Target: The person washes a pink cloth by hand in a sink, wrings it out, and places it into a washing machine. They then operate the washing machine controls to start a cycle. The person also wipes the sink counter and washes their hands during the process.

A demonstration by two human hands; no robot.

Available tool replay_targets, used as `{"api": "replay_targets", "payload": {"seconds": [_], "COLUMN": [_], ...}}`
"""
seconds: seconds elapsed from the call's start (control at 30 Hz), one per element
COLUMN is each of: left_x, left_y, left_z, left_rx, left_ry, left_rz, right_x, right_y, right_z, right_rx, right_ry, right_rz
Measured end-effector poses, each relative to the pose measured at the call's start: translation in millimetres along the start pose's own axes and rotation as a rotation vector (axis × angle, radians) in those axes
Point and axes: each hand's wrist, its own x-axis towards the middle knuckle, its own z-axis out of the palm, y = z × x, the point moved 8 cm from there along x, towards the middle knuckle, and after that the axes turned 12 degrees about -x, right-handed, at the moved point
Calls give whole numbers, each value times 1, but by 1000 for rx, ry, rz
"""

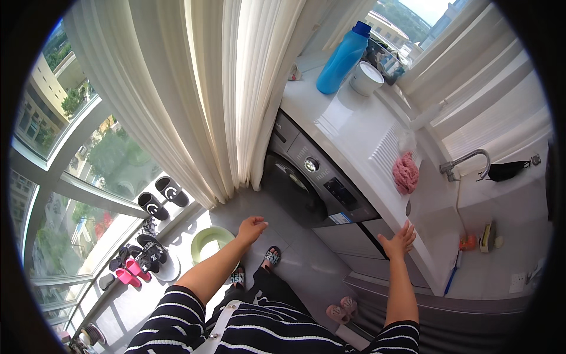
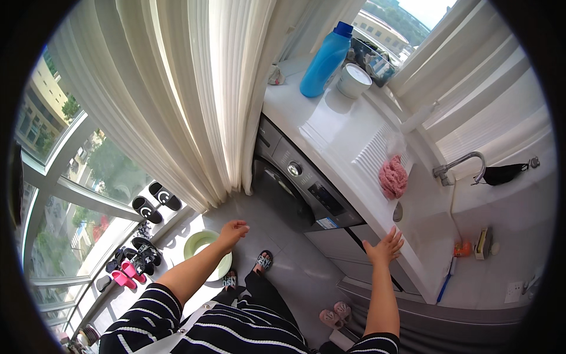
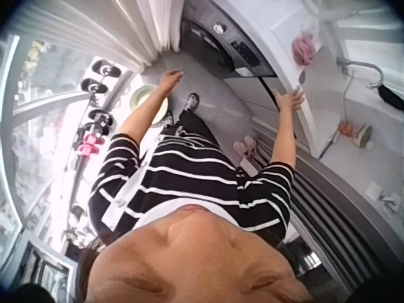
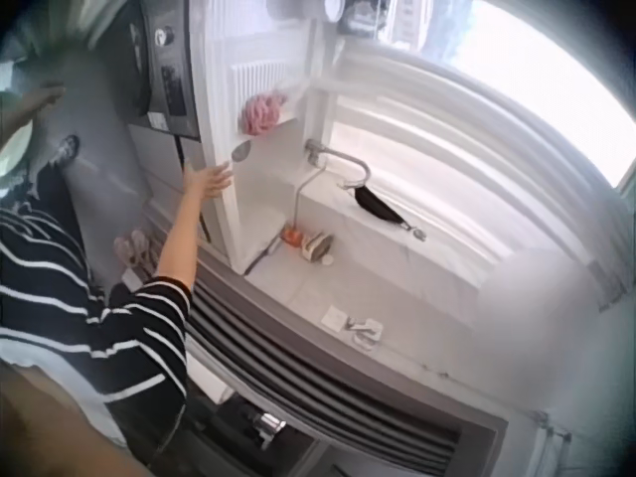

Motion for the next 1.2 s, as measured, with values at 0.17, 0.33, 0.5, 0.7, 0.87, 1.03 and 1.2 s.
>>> {"api": "replay_targets", "payload": {"seconds": [0.17, 0.33, 0.5, 0.7, 0.87, 1.03, 1.2], "left_x": [91, 178, 233, 267, 281, 213, 187], "left_y": [132, 196, 194, 193, 171, 175, 163], "left_z": [70, 73, 73, 68, 40, 9, -31], "left_rx": [77, -298, -390, -676, -735, -572, -551], "left_ry": [-60, 90, 216, 174, 36, 194, 243], "left_rz": [313, 131, -66, -215, -206, -259, -215], "right_x": [0, 0, -1, -1, 1, -1, -2], "right_y": [0, -8, -2, -1, -4, -5, -8], "right_z": [-1, 5, 2, 0, -4, -6, -8], "right_rx": [-1, 24, 31, 47, 8, -1, -49], "right_ry": [17, 1, 32, 105, 99, 63, 70], "right_rz": [-56, -144, -133, -189, -193, -151, -143]}}
